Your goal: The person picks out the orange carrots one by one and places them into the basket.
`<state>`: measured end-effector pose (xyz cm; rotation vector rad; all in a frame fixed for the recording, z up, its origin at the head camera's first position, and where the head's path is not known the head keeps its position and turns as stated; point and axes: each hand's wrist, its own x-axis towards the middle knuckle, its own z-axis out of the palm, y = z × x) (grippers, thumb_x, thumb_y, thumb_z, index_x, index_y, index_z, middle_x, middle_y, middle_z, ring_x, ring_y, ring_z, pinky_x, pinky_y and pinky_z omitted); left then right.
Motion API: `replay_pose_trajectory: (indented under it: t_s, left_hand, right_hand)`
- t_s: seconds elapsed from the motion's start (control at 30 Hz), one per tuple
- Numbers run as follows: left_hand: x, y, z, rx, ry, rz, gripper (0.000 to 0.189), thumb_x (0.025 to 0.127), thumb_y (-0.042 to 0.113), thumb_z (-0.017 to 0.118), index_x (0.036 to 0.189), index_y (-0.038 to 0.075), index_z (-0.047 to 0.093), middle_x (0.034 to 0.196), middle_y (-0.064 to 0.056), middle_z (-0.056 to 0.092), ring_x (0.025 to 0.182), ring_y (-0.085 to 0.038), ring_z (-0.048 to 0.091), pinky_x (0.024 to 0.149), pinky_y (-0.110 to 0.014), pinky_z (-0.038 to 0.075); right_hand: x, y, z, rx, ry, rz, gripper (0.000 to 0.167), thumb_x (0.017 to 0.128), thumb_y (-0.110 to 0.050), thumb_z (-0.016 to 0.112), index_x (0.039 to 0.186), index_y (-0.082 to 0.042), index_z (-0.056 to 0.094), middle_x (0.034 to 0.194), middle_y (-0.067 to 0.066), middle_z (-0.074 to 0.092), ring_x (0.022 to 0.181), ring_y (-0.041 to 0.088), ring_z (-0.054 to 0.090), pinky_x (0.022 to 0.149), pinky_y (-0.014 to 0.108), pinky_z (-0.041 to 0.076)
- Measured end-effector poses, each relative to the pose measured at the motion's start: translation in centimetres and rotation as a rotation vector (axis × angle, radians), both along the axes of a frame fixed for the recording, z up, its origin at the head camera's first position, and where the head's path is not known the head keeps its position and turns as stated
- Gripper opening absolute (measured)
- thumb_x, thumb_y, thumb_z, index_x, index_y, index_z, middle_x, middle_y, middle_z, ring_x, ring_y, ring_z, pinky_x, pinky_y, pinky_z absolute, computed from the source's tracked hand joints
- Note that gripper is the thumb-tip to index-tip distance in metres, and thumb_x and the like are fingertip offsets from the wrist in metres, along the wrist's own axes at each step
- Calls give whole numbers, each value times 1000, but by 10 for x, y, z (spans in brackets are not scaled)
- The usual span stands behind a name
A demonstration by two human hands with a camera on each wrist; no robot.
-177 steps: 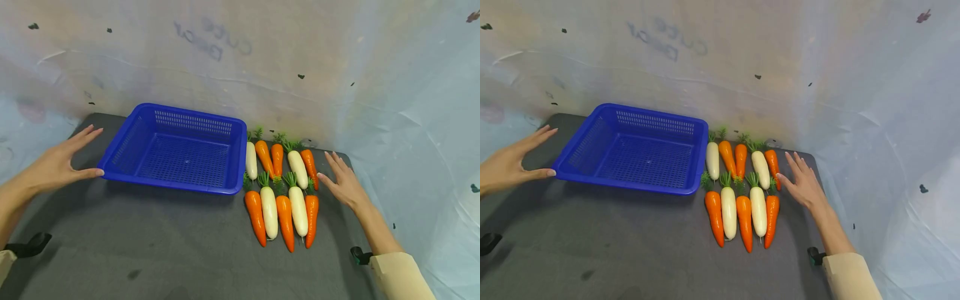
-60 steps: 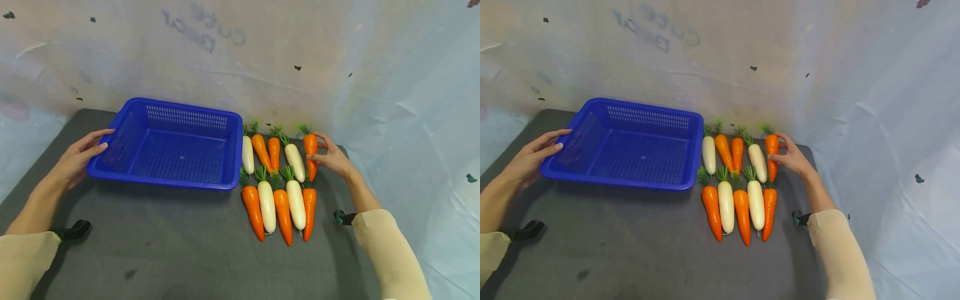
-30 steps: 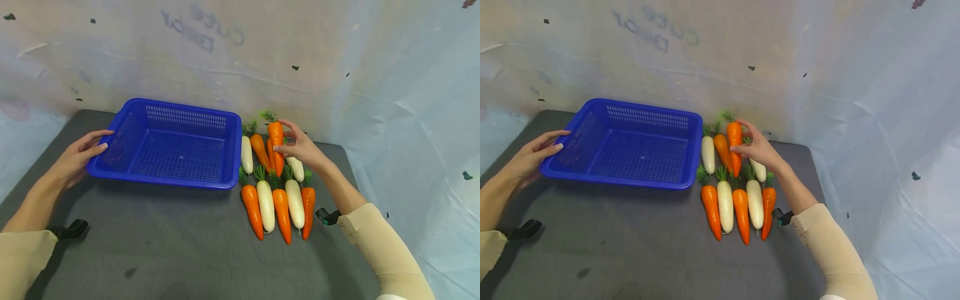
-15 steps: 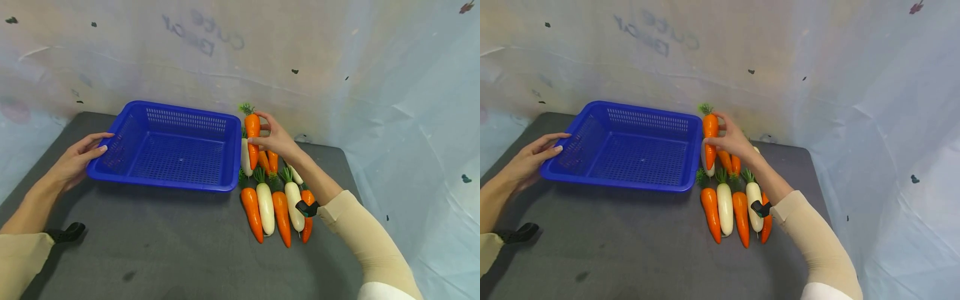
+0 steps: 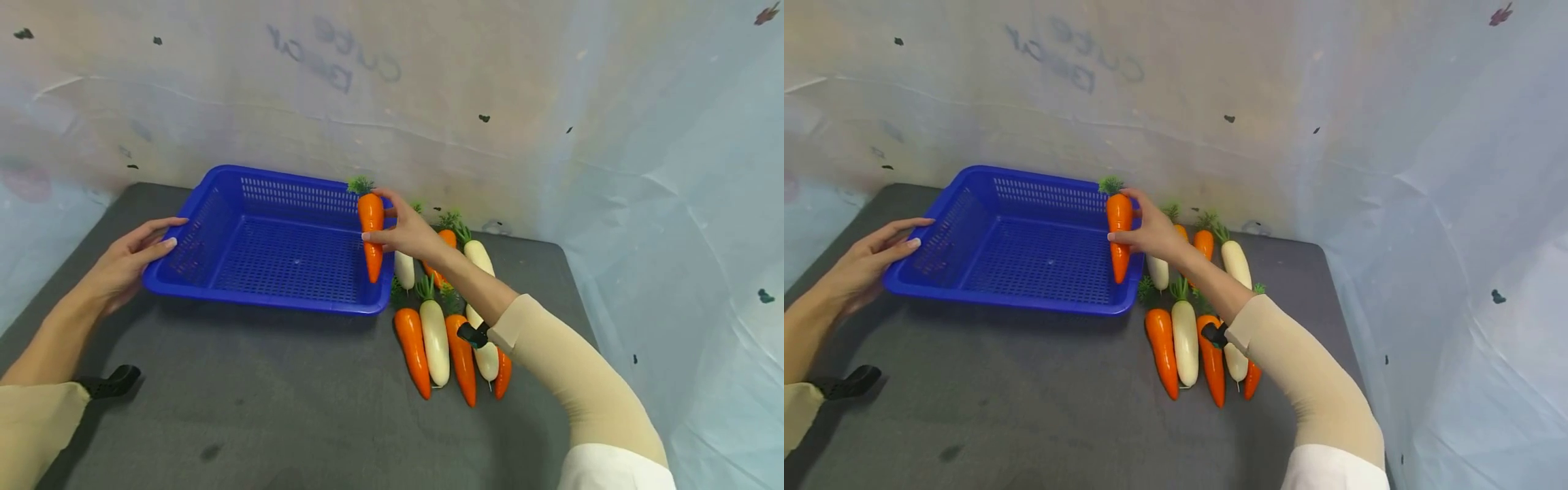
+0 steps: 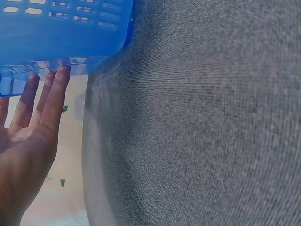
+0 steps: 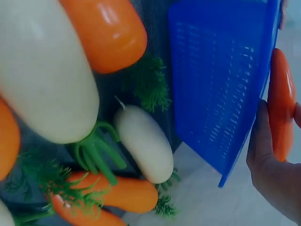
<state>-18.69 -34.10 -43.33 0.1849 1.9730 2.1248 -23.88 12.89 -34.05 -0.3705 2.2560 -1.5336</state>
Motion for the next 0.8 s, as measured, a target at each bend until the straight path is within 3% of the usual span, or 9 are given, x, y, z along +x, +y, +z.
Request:
replay_pose_trajectory:
  t_s: [0.27, 0.53, 0.8]
  left_hand:
    - [1, -6, -2, 14, 24, -12, 47, 106, 10, 46, 152, 17, 38, 126, 4, 60, 95, -14, 71, 67, -35, 60]
    - [-2, -5, 0, 40, -8, 3, 46, 106, 8, 46, 151, 16, 39, 124, 5, 63, 94, -17, 71, 66, -36, 60]
    - [-3, -4, 1, 58, -7, 5, 46, 106, 7, 45, 151, 15, 39, 121, 3, 65, 92, -18, 72, 65, -36, 60]
  right_hand:
    - [-6, -27, -9, -33, -2, 9, 84, 90, -16, 76, 156, -25, 25, 136, 19, 43, 102, 29, 66, 81, 41, 58]
    - [-5, -60, -18, -19, -15, 13, 84, 89, -12, 76, 155, -23, 26, 137, 20, 46, 101, 30, 66, 81, 46, 58]
    - [3, -88, -26, -35, -50, 40, 83, 88, -9, 76, 154, -20, 27, 134, 21, 47, 94, 31, 68, 72, 48, 59]
